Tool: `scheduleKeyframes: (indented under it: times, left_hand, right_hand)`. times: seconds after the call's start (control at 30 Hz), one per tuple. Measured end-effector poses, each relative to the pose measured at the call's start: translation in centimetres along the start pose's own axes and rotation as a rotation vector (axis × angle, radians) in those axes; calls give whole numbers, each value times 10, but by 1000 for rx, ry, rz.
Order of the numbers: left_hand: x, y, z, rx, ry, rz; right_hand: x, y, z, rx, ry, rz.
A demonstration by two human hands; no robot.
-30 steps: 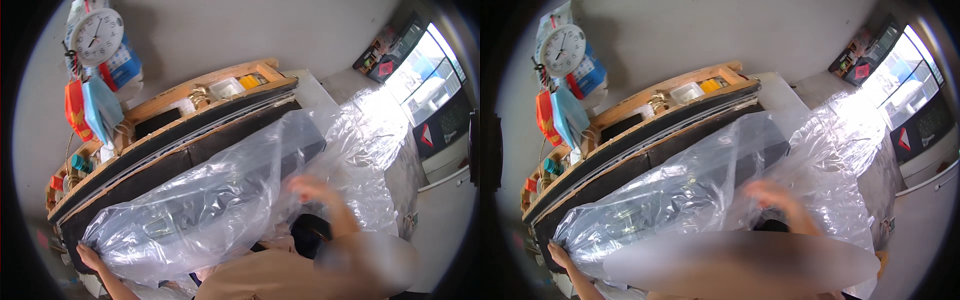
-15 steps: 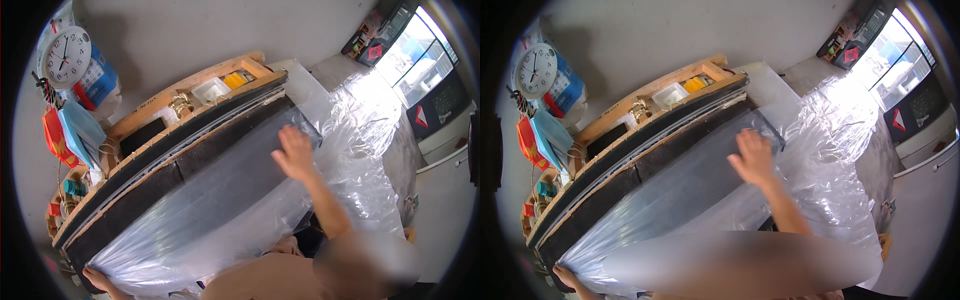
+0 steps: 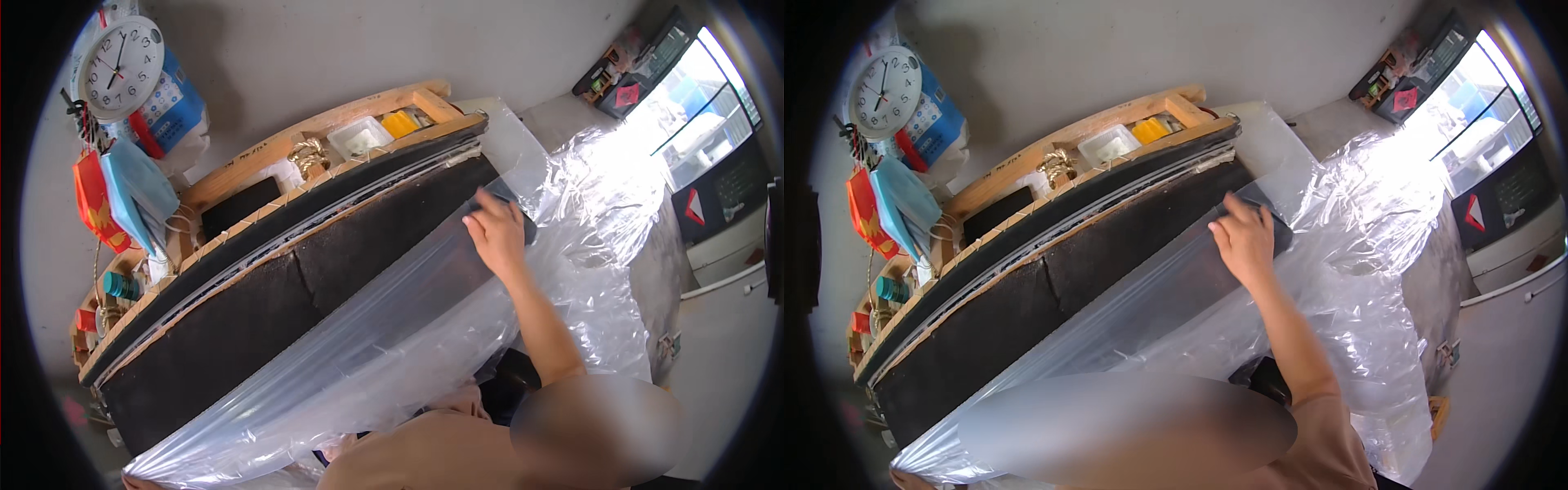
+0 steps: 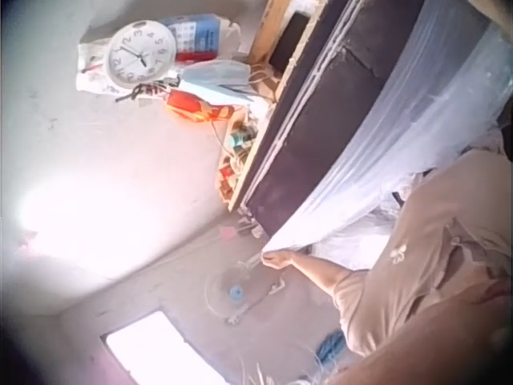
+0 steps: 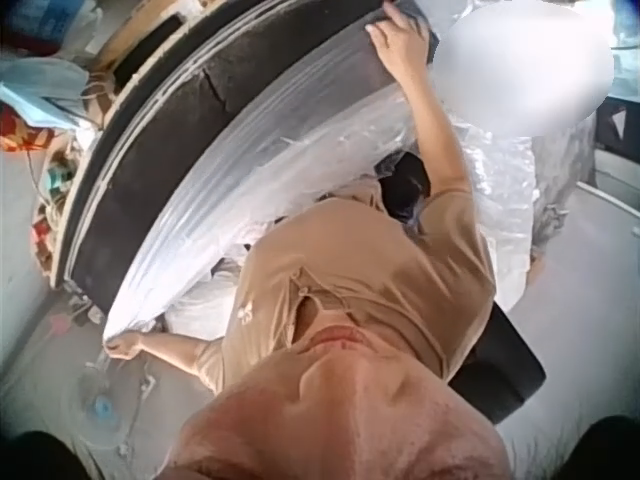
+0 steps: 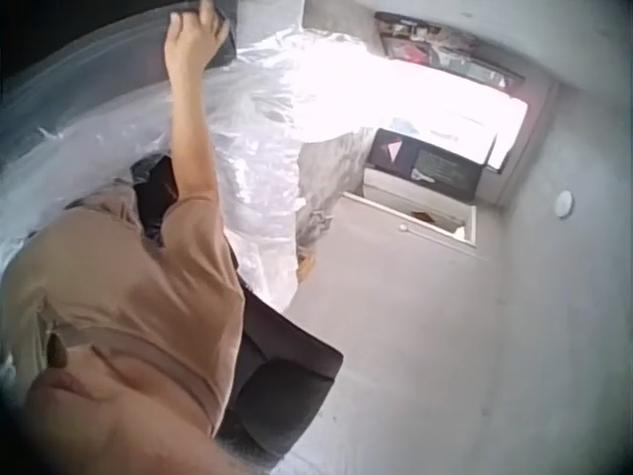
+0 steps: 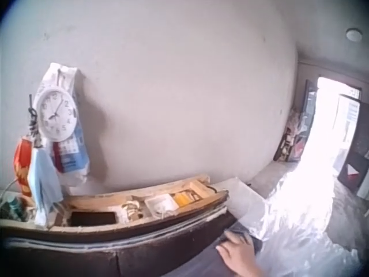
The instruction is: Wrapping a flat-panel monitor or similar electronic device with clear plastic protective film.
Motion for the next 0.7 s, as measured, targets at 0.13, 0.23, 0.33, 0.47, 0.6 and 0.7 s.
scheduleKeyframes:
  times: [0.13,0.23,0.33,0.47,0.6,0.7]
  left_hand:
    - [67,21,-5,-55,-112,33]
    - [100,45,-45,192,431,411]
    - [98,25,-100,366,536,384]
    - [-58,52,-163,349,476,171]
    - [-124,37,-184,457,205,225]
    - [-132,36,-195,391,52,261]
  right_hand:
    - [8,-26,-4,-120,11,58]
    - [15,-46,29,-152,-413,-135]
    - [-30,-45,101,-779,-829,-26]
    - [-144,-93,3,-399,-283,-56]
    - [-137,-159,-28,-447,-418,-257]
    - [-175,-168,-38,-510,-238,-263]
Point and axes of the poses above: each hand's wrist, its own y-axis away from the middle knuckle, its own z-axis out of the back of the hand, x = y × z, the point moved 10 cm from there along -y, towards the middle knuckle, and after that the axes turned 14 degrees about -y, right-handed, at the moved point
